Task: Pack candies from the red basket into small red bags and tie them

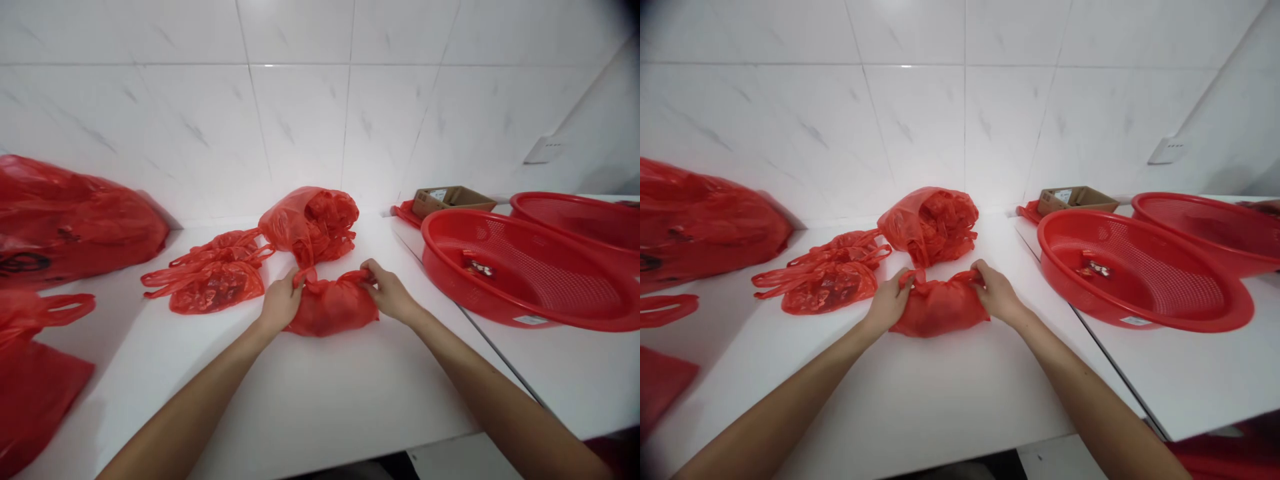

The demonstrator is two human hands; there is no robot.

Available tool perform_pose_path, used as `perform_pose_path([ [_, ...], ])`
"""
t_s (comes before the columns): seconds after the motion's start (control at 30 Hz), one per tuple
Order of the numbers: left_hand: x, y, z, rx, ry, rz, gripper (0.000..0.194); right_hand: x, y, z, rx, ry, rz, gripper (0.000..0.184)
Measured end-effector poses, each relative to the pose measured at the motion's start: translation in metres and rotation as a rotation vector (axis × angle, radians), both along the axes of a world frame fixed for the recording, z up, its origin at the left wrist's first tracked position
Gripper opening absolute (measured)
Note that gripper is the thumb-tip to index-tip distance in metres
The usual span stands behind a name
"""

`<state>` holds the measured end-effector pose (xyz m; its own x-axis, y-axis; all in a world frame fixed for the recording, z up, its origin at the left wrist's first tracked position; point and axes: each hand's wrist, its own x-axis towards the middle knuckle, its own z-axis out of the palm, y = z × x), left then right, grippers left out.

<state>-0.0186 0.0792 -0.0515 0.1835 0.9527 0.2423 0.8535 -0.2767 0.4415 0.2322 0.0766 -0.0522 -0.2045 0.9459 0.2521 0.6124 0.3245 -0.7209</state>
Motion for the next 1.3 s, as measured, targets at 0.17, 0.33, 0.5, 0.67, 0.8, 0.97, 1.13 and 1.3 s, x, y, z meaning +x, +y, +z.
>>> perform_pose_path([
  [0.17, -0.002, 0.008, -0.005, -0.058, 0.15, 0.079, 0.044, 0.006, 0.01, -0.002, -0.079, 0.044, -0.048, 0.018],
  [0.33, 0.007, 0.012, -0.009, -0.103, 0.3, 0.141, 0.046, -0.024, 0.003, 0.0, -0.187, 0.081, -0.195, 0.037],
  [0.5, 0.009, 0.016, -0.014, -0.162, 0.393, 0.159, 0.037, -0.044, 0.001, -0.022, -0.087, -0.265, -0.195, 0.038],
  [0.67, 0.007, 0.021, -0.021, -0.173, 0.407, 0.186, 0.033, -0.035, 0.012, -0.033, -0.121, -0.396, -0.134, 0.018],
  [0.8, 0.006, 0.022, -0.024, -0.147, 0.403, 0.185, 0.034, -0.032, 0.015, -0.03, -0.131, -0.409, -0.117, 0.009],
  [0.97, 0.0, 0.022, -0.023, -0.088, 0.391, 0.18, 0.034, -0.032, 0.014, -0.029, -0.125, -0.407, -0.122, 0.006],
  [1.13, -0.016, 0.022, -0.022, -0.11, 0.321, 0.259, 0.043, -0.02, 0.013, -0.027, -0.117, -0.382, -0.175, 0.037],
  [1.3, -0.034, 0.027, -0.018, -0.195, 0.189, 0.29, 0.039, 0.006, 0.018, -0.028, -0.165, -0.316, -0.286, 0.058],
])
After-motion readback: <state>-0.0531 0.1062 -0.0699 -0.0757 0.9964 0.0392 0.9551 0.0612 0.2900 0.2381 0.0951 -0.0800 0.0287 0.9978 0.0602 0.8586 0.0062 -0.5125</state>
